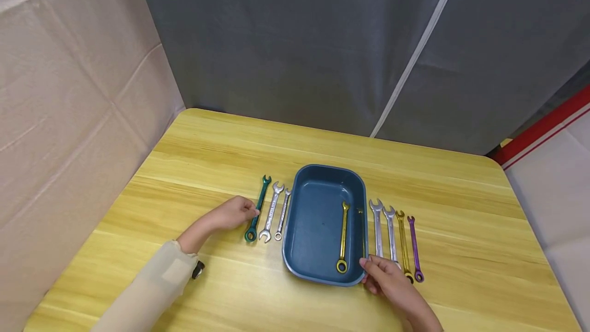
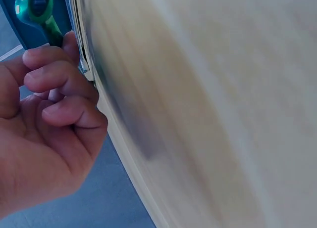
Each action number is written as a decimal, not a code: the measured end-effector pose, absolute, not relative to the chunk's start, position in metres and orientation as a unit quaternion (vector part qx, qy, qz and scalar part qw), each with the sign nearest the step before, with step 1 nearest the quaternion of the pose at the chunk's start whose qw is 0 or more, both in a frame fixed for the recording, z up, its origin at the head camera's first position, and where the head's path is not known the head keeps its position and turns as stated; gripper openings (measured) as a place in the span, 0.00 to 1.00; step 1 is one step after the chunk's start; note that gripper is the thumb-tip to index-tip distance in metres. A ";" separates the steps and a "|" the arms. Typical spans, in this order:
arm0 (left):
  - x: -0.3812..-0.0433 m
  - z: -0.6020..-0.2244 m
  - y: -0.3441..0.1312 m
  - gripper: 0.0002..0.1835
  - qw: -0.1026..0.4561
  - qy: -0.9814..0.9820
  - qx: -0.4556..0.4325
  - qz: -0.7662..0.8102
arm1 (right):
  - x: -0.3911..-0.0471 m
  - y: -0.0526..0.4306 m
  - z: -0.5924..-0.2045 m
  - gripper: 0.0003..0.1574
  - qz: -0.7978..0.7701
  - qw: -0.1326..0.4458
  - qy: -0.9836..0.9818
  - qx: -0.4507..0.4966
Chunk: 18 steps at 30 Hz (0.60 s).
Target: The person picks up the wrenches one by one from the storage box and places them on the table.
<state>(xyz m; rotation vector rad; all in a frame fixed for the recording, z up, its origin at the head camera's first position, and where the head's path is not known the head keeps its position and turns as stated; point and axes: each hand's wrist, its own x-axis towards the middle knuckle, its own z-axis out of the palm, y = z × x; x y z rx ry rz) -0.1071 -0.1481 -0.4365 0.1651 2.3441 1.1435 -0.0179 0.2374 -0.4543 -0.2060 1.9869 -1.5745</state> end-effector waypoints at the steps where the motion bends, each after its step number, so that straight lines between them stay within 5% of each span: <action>1: -0.107 -0.437 -0.148 0.24 0.261 0.867 0.060 0.421 | -0.018 0.237 -0.454 0.28 -0.592 0.295 0.746 -0.078; 18: -0.113 -0.438 -0.147 0.23 0.269 0.894 0.062 0.352 | -0.017 0.236 -0.453 0.29 -0.589 0.295 0.748 -0.075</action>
